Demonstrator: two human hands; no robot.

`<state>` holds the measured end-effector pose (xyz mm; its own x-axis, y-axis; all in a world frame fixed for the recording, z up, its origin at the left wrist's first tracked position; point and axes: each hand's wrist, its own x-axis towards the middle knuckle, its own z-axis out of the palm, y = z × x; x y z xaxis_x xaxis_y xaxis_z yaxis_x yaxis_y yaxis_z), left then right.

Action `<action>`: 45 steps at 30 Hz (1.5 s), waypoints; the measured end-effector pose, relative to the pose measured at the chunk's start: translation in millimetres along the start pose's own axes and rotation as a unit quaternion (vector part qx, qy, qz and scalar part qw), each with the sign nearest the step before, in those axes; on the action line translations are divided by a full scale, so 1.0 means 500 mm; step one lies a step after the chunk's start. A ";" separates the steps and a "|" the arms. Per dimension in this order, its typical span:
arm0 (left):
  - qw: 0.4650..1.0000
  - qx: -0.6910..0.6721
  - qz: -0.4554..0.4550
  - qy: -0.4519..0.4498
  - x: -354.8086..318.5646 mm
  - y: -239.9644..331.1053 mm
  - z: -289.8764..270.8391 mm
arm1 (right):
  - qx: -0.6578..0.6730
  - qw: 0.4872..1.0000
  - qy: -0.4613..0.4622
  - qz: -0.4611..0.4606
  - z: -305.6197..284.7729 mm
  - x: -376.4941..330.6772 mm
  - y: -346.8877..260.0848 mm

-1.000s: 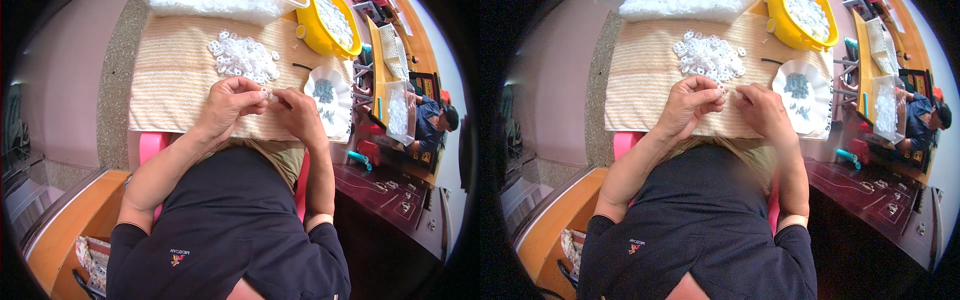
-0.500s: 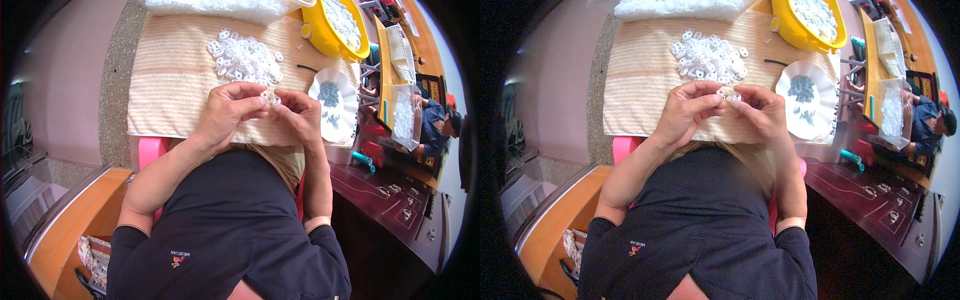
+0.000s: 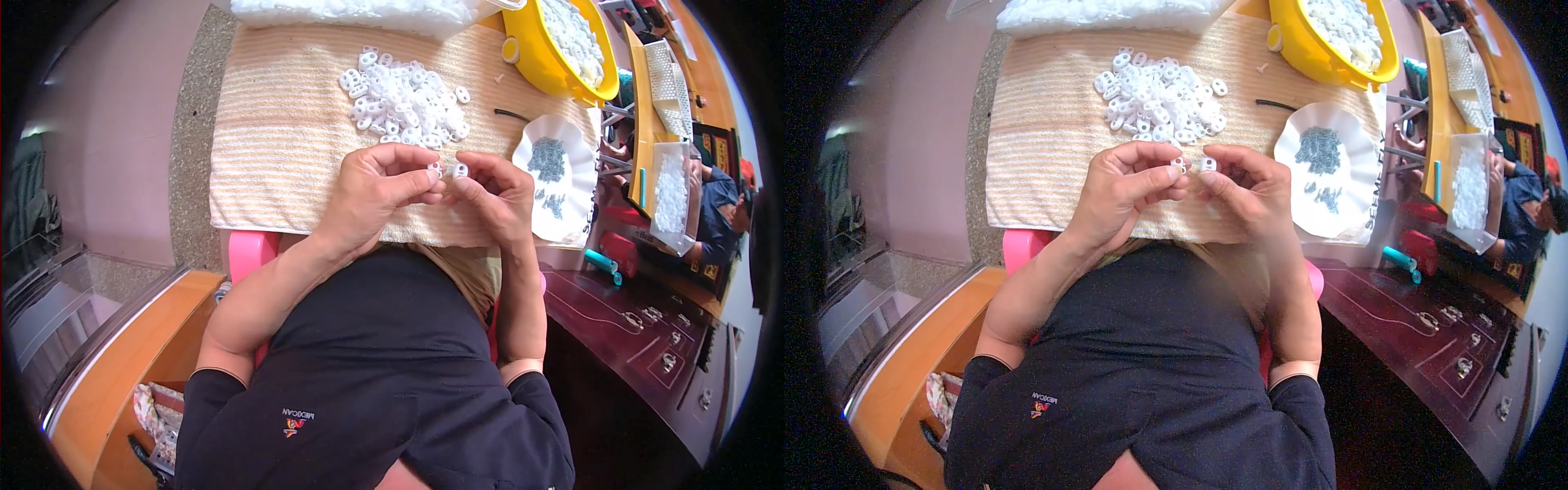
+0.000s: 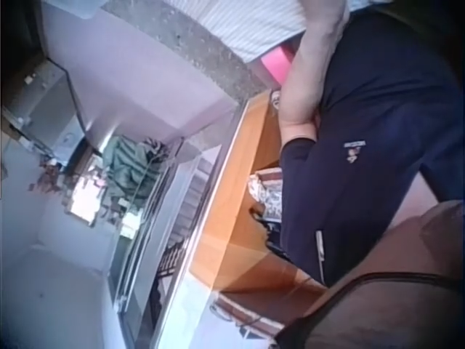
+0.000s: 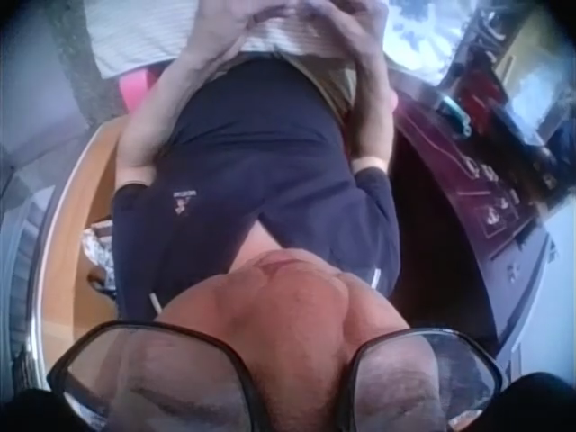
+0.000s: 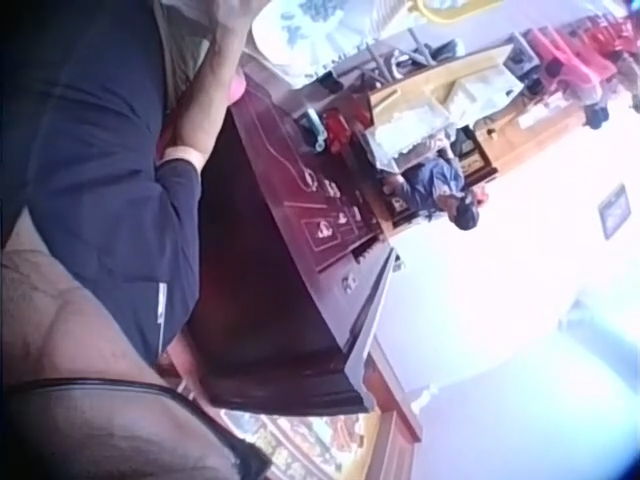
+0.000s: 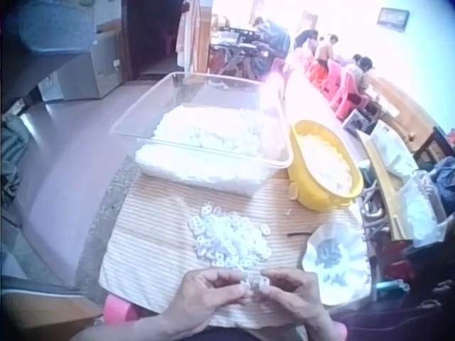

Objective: Assembling small plastic components by manually inserting blue pins into white ring-shaped parts.

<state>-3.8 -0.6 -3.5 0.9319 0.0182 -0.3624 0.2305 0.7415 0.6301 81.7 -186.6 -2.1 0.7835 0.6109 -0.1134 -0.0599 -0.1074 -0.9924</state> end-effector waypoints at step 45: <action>0.999 0.035 -0.011 0.005 -0.002 0.001 0.008 | 0.076 0.997 -0.021 -0.007 0.005 -0.004 -0.006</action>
<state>-3.5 -3.1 -0.1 0.9236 0.0106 -0.3831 0.2695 0.6928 0.6688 78.9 -185.4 1.0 0.7591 0.6435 -0.0987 -0.1446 0.0187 -0.9893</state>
